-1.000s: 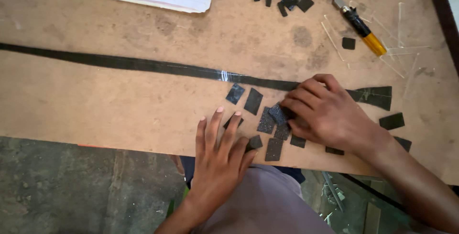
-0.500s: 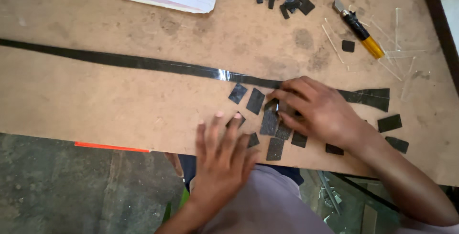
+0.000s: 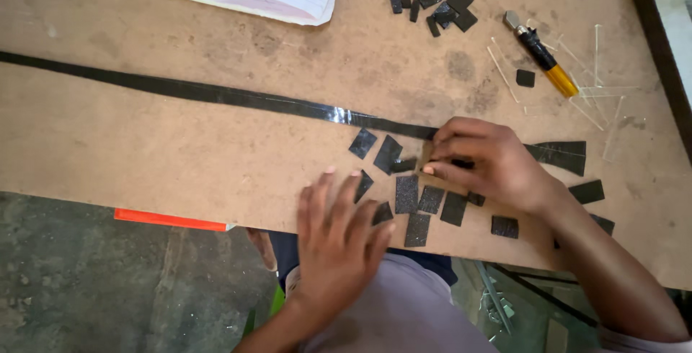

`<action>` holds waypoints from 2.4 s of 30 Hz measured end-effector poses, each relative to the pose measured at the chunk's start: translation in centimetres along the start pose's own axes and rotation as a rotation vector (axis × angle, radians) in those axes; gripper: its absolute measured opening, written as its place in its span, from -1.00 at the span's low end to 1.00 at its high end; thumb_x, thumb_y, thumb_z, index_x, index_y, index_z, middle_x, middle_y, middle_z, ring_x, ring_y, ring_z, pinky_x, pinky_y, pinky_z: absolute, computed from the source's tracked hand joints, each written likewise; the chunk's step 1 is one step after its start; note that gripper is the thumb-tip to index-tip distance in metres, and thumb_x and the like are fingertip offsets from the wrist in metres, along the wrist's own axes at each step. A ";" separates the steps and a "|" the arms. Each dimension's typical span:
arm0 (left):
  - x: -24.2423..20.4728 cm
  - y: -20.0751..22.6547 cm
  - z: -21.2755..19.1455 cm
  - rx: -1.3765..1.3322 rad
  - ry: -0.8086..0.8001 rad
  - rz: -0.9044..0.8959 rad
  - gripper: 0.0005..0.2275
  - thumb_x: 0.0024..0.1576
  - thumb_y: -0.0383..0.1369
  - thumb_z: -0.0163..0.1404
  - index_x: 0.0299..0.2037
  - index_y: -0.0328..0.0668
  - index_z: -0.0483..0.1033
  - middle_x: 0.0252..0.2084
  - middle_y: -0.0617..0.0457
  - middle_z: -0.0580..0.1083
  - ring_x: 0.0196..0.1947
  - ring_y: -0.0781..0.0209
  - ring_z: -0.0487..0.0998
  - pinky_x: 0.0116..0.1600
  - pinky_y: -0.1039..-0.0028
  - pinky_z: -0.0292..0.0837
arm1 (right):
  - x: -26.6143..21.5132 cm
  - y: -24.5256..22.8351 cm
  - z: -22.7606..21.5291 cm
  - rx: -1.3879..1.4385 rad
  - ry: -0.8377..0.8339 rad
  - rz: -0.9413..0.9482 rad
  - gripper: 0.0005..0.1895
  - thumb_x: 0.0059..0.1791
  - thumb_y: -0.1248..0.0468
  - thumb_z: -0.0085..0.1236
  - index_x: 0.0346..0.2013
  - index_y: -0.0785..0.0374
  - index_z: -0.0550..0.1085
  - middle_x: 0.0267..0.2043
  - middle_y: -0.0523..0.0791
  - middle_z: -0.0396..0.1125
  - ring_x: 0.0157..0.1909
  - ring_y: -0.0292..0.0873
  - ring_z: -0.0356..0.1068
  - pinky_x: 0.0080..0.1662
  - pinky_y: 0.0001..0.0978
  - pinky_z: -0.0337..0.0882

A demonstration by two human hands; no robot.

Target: The person arranges small dark rectangular pieces on a work surface, then uses a utility knife to cut a long strip of dark material into smaller pieces. The cut pieces are placed among the others on the table.

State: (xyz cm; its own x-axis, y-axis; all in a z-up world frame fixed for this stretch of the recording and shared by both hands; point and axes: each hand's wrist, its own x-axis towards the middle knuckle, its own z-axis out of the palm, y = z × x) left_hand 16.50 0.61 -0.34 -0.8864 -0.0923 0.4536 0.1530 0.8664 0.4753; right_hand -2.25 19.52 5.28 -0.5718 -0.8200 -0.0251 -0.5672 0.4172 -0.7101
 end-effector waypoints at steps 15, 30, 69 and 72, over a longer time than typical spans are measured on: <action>4.3 -3.9 -1.7 0.108 -0.001 -0.065 -0.71 0.15 -0.29 0.14 -0.03 -0.34 0.52 0.25 -0.25 0.34 0.39 -0.39 0.21 0.35 -0.20 0.16 | 1.0 -0.9 3.2 -0.249 0.064 -0.062 -0.66 -0.19 0.18 0.44 -0.24 0.21 0.50 -0.19 -0.10 0.39 -0.09 -0.03 0.38 -0.05 -0.20 0.45; 1.2 -3.9 -1.0 0.043 0.156 -0.025 -0.80 0.14 -0.41 0.14 -0.07 -0.28 0.55 0.19 -0.19 0.43 0.32 -0.34 0.33 0.35 -0.22 0.25 | -2.0 -2.0 1.0 -0.500 0.350 -0.186 -0.63 -0.09 0.12 0.43 -0.11 0.19 0.52 -0.02 -0.11 0.39 0.04 -0.02 0.43 0.07 -0.10 0.44; 3.0 3.3 3.8 0.100 -0.118 0.116 -0.54 0.25 0.00 0.01 0.08 -0.29 0.49 0.33 -0.35 0.30 0.38 -0.45 0.24 0.35 -0.28 0.19 | -21.9 2.4 4.9 -0.561 0.803 0.586 -0.36 0.01 0.09 0.25 0.30 0.32 0.36 0.40 0.16 0.25 0.42 0.23 0.26 0.31 0.13 0.38; 2.2 3.3 3.7 0.051 -0.157 0.104 -0.48 0.28 0.00 -0.03 0.19 -0.36 0.43 0.37 -0.36 0.27 0.42 -0.39 0.23 0.40 -0.15 0.18 | -19.7 1.7 6.6 -0.641 0.723 0.591 -0.10 0.05 -0.25 -0.05 0.46 0.35 0.15 0.56 0.28 -0.10 0.57 0.42 -0.07 0.38 0.34 0.12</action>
State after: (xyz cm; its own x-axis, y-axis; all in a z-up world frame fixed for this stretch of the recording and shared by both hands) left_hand 13.41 5.09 -0.54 -0.9250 0.0733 0.3728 0.2284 0.8914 0.3914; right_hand 12.01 33.82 -0.11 -0.9414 -0.0958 0.3233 -0.1748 0.9585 -0.2253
